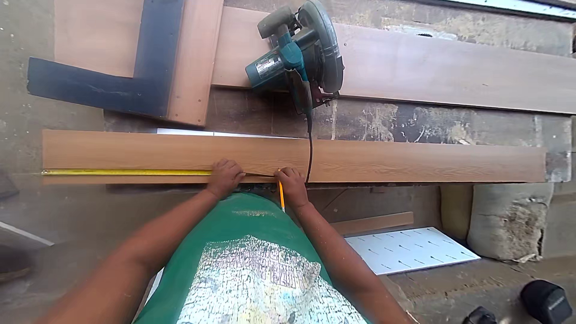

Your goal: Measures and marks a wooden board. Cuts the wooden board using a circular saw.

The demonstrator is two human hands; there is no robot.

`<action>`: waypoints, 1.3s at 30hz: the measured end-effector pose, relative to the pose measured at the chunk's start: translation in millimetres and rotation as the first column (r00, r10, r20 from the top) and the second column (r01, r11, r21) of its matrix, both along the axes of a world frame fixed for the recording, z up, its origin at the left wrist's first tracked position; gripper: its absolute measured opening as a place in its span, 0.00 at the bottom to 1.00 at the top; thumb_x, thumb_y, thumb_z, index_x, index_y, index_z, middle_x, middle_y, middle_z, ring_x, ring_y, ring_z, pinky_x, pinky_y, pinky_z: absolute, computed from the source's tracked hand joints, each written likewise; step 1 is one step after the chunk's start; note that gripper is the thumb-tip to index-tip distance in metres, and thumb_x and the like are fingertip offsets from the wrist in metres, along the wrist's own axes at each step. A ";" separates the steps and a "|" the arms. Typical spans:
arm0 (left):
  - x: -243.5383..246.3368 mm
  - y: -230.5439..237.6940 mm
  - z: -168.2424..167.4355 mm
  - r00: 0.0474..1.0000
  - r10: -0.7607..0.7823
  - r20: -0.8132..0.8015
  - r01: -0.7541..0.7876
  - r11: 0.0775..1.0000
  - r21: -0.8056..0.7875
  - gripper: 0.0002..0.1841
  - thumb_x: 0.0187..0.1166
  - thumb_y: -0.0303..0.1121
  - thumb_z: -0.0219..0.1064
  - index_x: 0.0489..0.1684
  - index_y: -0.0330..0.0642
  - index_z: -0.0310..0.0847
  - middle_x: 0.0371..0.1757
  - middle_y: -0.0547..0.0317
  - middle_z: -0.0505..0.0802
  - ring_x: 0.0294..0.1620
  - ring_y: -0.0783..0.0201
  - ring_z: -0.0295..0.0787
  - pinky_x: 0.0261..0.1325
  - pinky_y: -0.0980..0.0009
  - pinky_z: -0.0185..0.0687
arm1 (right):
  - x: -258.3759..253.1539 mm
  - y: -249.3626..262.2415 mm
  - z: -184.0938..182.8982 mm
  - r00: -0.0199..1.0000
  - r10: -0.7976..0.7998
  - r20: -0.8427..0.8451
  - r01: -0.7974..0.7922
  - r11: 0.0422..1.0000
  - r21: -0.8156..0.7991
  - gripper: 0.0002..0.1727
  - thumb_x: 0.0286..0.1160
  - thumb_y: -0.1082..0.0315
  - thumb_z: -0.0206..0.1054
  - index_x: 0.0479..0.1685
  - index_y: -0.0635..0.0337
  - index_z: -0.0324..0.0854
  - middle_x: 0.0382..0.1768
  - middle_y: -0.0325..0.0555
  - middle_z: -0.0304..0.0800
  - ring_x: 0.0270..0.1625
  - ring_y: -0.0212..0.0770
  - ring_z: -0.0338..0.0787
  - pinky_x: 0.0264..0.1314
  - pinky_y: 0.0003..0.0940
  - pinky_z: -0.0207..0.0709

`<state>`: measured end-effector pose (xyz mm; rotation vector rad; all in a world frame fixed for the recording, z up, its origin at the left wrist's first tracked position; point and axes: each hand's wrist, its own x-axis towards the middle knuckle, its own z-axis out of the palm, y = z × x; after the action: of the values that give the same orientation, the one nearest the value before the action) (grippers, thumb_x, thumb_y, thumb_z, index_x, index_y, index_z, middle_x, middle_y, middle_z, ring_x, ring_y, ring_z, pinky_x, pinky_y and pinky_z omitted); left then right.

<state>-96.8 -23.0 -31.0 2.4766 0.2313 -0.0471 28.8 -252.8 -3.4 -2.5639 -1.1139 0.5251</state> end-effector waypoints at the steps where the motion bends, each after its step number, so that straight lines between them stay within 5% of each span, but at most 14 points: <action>1: 0.6 0.3 1.6 1.000 -0.006 -0.014 0.006 1.000 -0.004 0.10 0.82 0.36 0.68 0.40 0.41 0.93 0.47 0.47 0.94 0.57 0.42 0.87 0.57 0.40 0.76 | 0.0 0.4 0.0 1.000 -0.007 -0.006 0.007 1.000 -0.008 0.11 0.78 0.73 0.66 0.52 0.58 0.92 0.51 0.58 0.92 0.57 0.64 0.89 0.57 0.65 0.77; 4: 1.8 3.7 2.5 0.999 -0.025 -0.021 0.025 0.999 -0.032 0.09 0.82 0.34 0.67 0.41 0.41 0.93 0.48 0.47 0.93 0.57 0.41 0.87 0.58 0.40 0.75 | 0.5 2.5 -1.4 1.000 -0.001 -0.005 0.001 1.000 0.013 0.12 0.75 0.75 0.67 0.53 0.57 0.91 0.52 0.58 0.91 0.59 0.63 0.89 0.58 0.65 0.76; 11: -0.1 1.3 -0.3 1.000 -0.016 0.003 0.016 0.999 -0.029 0.07 0.80 0.32 0.69 0.38 0.39 0.92 0.47 0.47 0.93 0.55 0.43 0.87 0.58 0.42 0.76 | -13.0 15.6 -7.9 0.994 0.046 -0.103 0.001 0.907 0.421 0.20 0.79 0.61 0.55 0.48 0.58 0.93 0.49 0.50 0.95 0.58 0.54 0.90 0.63 0.58 0.75; 18: 0.5 1.8 -5.0 0.999 -0.032 0.005 0.032 0.999 -0.009 0.07 0.79 0.33 0.71 0.35 0.40 0.91 0.46 0.47 0.92 0.53 0.43 0.87 0.56 0.43 0.76 | -23.4 47.9 4.5 0.964 0.101 -0.245 -0.041 0.970 0.242 0.10 0.71 0.64 0.67 0.40 0.58 0.92 0.41 0.50 0.93 0.54 0.53 0.90 0.64 0.56 0.75; 39: 2.4 0.1 -6.0 1.000 -0.030 0.003 0.030 0.999 0.015 0.08 0.78 0.34 0.71 0.34 0.40 0.91 0.44 0.47 0.92 0.51 0.43 0.87 0.53 0.43 0.76 | -26.0 50.3 -0.5 0.981 0.094 -0.171 -0.057 0.977 0.207 0.10 0.71 0.62 0.68 0.36 0.56 0.93 0.38 0.47 0.94 0.52 0.51 0.90 0.61 0.52 0.76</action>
<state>-94.4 -22.8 -37.1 2.4946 0.1942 -0.0547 2.8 -202.5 -3.9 -2.2602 -1.1416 0.6153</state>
